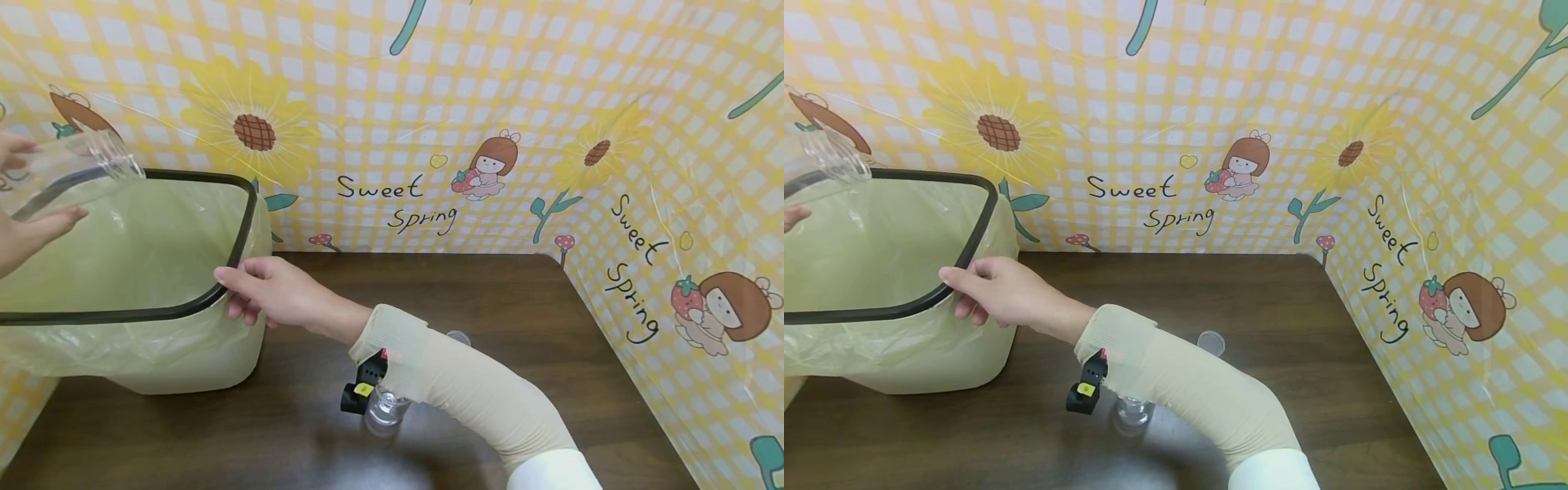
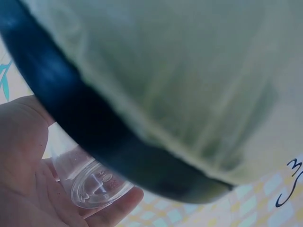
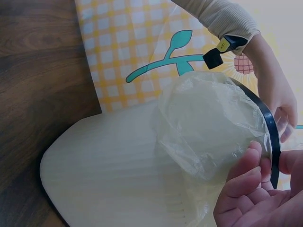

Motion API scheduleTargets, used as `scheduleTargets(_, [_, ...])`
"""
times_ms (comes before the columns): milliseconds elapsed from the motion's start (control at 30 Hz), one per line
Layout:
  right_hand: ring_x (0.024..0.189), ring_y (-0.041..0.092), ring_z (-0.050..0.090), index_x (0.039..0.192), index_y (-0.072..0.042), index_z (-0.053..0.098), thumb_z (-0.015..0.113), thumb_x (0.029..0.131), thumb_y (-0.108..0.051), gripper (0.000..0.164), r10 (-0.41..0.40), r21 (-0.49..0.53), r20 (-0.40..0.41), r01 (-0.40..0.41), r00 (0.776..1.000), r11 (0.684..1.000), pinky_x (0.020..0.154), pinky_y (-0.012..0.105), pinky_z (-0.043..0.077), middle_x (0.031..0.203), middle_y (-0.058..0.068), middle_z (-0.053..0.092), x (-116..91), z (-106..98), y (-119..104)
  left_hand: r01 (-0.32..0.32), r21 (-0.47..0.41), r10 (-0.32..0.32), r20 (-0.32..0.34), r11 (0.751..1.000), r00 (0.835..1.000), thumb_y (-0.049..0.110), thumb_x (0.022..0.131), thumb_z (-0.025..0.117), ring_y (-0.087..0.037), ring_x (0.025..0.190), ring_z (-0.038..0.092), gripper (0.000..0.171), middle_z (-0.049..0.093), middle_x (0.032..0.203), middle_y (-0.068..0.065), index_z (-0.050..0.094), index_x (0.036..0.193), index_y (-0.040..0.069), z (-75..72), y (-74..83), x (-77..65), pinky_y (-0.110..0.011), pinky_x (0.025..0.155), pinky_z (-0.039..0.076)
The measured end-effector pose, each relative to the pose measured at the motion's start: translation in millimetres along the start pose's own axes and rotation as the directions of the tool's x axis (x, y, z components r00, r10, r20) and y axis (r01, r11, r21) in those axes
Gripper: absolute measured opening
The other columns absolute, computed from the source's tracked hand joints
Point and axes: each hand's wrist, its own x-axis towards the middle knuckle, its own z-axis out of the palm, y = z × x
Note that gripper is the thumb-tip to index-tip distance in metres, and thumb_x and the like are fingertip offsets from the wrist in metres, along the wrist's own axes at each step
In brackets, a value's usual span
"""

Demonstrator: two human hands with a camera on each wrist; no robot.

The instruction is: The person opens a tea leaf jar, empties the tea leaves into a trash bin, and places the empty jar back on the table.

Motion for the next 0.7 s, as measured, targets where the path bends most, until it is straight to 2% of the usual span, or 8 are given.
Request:
scheduleTargets(133, [0.058,0.011,0.055,0.082,-0.006,0.059,0.052,0.108,-0.032,0.037,-0.003,0.003,0.006,0.003,1.000,1.000,0.047,0.021,0.038,0.070,-0.002,0.063,0.0,0.1,0.3,0.019,0.001,-0.019,0.007,1.000,1.000,0.100,0.063,0.043,0.024,0.113,0.029,0.131,0.056,0.137,-0.030,0.049,0.141,-0.005,-0.3,1.9,-0.9,-0.015,0.107,0.022])
scheduleTargets(167, [0.058,0.011,0.055,0.082,-0.006,0.059,0.052,0.108,-0.032,0.037,-0.002,0.004,0.007,0.002,1.000,1.000,0.048,0.021,0.038,0.070,-0.002,0.063,0.0,0.1,0.3,0.024,0.007,-0.025,0.007,1.000,1.000,0.100,0.063,0.043,0.023,0.114,0.030,0.128,0.057,0.138,-0.025,0.052,0.140,-0.002,-0.3,1.5,-1.5,-0.014,0.106,0.022])
scheduleTargets(400, [0.058,0.011,0.056,0.082,-0.006,0.059,0.051,0.108,-0.032,0.037,-0.001,0.001,0.010,0.001,1.000,1.000,0.048,0.022,0.038,0.070,-0.002,0.064,-0.2,0.0,0.2,0.054,0.013,-0.054,0.022,0.998,0.998,0.101,0.060,0.043,0.021,0.115,0.030,0.133,0.055,0.136,-0.035,0.048,0.142,-0.004,-2.2,4.4,-2.1,-0.009,0.100,0.021])
scheduleTargets(467, [0.058,0.011,0.056,0.082,-0.006,0.059,0.051,0.108,-0.032,0.038,-0.001,0.001,0.009,0.001,1.000,1.000,0.048,0.022,0.038,0.070,-0.002,0.063,-0.2,0.3,0.1,0.064,0.015,-0.064,0.021,0.998,0.998,0.100,0.062,0.044,0.021,0.113,0.030,0.128,0.055,0.136,-0.034,0.051,0.141,-0.001,-2.9,4.6,-2.8,-0.009,0.100,0.021])
scheduleTargets(533, [0.057,0.011,0.055,0.082,-0.006,0.059,0.051,0.108,-0.032,0.037,-0.001,0.001,0.008,0.001,1.000,1.000,0.048,0.022,0.038,0.070,-0.002,0.063,-0.3,0.6,0.0,0.075,0.021,-0.076,0.031,0.997,0.997,0.098,0.064,0.044,0.004,0.123,0.043,0.126,0.054,0.134,-0.037,0.050,0.141,-0.001,-4.5,7.9,-3.4,-0.009,0.100,0.021])
scheduleTargets(600, [0.057,0.011,0.055,0.083,-0.006,0.059,0.051,0.108,-0.032,0.038,-0.001,-0.001,0.008,0.001,1.000,1.000,0.048,0.022,0.038,0.070,-0.001,0.063,-0.4,1.0,-0.1,0.082,0.022,-0.082,0.031,0.996,0.996,0.098,0.064,0.044,0.002,0.123,0.044,0.126,0.054,0.134,-0.037,0.050,0.141,-0.002,-5.1,10.1,-3.9,-0.010,0.101,0.021])
scheduleTargets(667, [0.057,0.012,0.055,0.083,-0.006,0.059,0.051,0.108,-0.032,0.038,-0.002,-0.005,0.008,0.002,1.000,1.000,0.048,0.022,0.038,0.070,-0.001,0.063,-0.5,1.3,-0.1,0.063,0.012,-0.063,0.006,0.998,0.998,0.099,0.064,0.044,0.006,0.119,0.045,0.128,0.055,0.132,-0.036,0.050,0.140,-0.003,-3.9,9.1,-4.2,-0.010,0.101,0.022])
scheduleTargets(700, [0.057,0.012,0.055,0.083,-0.006,0.058,0.051,0.108,-0.032,0.037,-0.003,-0.005,0.009,0.003,1.000,1.000,0.048,0.022,0.038,0.070,-0.001,0.063,-0.6,1.5,-0.2,0.033,0.001,-0.033,-0.006,0.999,0.999,0.098,0.065,0.046,0.006,0.118,0.046,0.125,0.060,0.132,-0.027,0.051,0.139,-0.002,-2.5,1.7,-3.7,-0.010,0.100,0.022])
